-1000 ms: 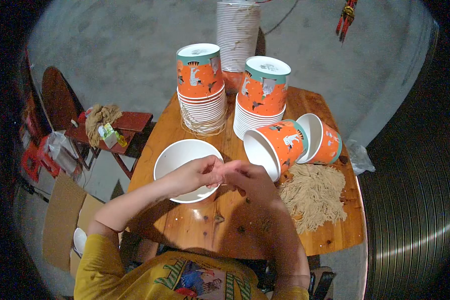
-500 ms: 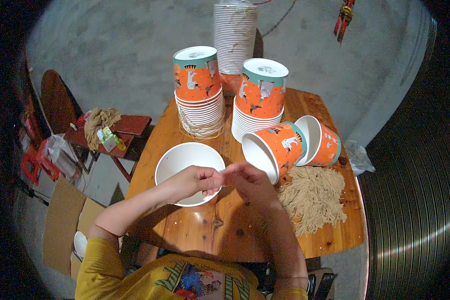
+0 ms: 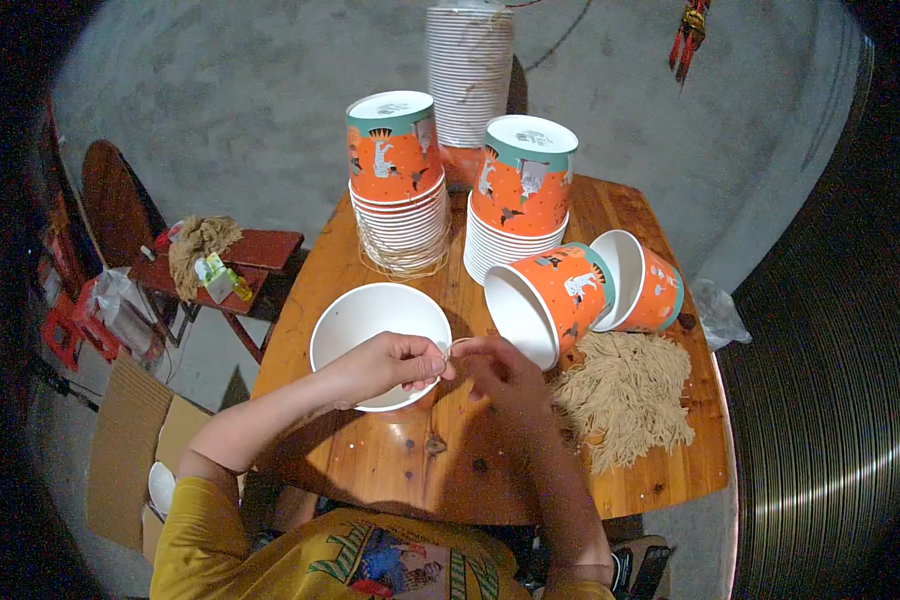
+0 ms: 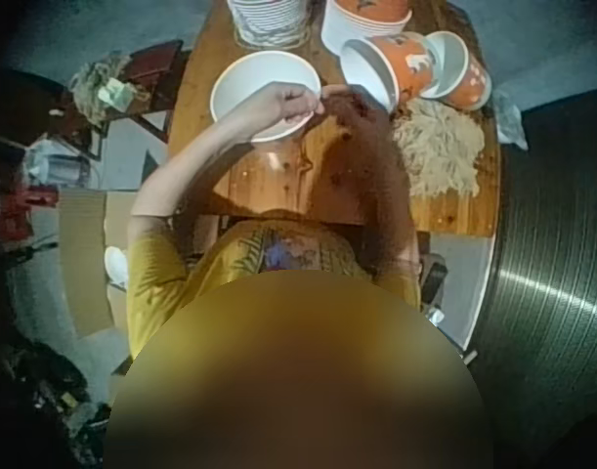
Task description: Bundling stacks of paper cups using rubber bands.
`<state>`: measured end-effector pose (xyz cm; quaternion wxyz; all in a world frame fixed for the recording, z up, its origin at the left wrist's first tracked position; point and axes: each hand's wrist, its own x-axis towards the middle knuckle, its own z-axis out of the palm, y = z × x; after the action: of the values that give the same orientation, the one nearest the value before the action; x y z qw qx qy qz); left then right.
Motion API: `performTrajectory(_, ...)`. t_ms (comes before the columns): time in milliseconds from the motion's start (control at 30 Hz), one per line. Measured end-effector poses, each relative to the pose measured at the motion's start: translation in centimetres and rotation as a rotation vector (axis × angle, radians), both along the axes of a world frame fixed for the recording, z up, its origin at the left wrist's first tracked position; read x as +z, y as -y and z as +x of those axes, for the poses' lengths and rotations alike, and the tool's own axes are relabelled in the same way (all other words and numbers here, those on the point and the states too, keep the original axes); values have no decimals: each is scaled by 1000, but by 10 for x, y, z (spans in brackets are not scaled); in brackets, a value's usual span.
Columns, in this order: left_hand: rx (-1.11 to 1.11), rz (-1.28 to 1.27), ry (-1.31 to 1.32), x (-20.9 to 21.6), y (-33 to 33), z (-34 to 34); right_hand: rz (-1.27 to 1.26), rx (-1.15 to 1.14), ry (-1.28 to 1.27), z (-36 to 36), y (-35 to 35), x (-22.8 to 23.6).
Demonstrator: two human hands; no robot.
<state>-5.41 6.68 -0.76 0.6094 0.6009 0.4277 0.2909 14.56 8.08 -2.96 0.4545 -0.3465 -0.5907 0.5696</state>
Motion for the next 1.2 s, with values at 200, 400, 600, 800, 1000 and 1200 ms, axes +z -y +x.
performTrajectory(200,-18,159,-168,-1,-2,-2,377,-127,277,-6,8,-2)
performTrajectory(400,-11,161,-176,4,-2,3,355,-145,323,-5,9,2)
performTrajectory(600,-20,-239,231,-6,-8,-4,617,-209,404,-20,29,-9)
performTrajectory(800,11,-325,336,2,-6,-3,373,-238,318,-16,28,-10)
performTrajectory(1000,71,151,9,-1,2,5,154,-107,-45,0,9,-12)
performTrajectory(1200,69,451,-251,14,12,10,374,-103,276,-7,18,1)
